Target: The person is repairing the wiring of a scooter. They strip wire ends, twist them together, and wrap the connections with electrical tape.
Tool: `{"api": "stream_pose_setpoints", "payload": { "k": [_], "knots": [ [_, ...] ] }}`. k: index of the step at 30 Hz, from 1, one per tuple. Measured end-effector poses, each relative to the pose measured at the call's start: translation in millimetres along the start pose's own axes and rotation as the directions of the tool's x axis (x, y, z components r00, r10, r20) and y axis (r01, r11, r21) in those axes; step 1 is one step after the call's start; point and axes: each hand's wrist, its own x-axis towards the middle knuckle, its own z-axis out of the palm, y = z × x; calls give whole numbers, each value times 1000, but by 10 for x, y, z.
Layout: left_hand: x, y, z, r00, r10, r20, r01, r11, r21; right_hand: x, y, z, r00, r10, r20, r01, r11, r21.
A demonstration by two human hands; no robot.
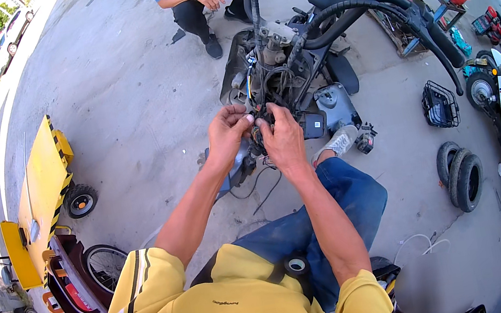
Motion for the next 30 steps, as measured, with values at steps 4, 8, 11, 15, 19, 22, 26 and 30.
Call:
{"api": "stream_pose_setpoints", "payload": {
  "k": [4,8,11,15,19,22,26,30],
  "knots": [
    [119,-34,50,999,-5,-50,7,999,45,52,222,192,1000,-22,-3,22,1000,21],
    [127,24,92,991,-32,-128,42,996,74,150,294,284,998,48,-42,-37,972,232],
    [164,0,96,989,-18,-146,30,996,84,167,282,286,993,120,-5,-114,950,290],
    [197,25,193,988,29,-151,-4,986,166,178,274,277,991,133,6,-130,954,270],
    [190,7,269,979,69,-193,-16,964,264,179,262,269,991,130,-9,-123,954,275],
    [197,-12,268,977,72,-201,-13,959,284,174,269,262,991,131,5,-127,953,275],
    [233,-46,237,969,109,-221,-12,917,399,174,291,263,992,121,23,-123,956,265],
    [275,-66,189,952,207,-225,-33,801,597,193,272,261,993,122,8,-120,961,249]
  ]
}}
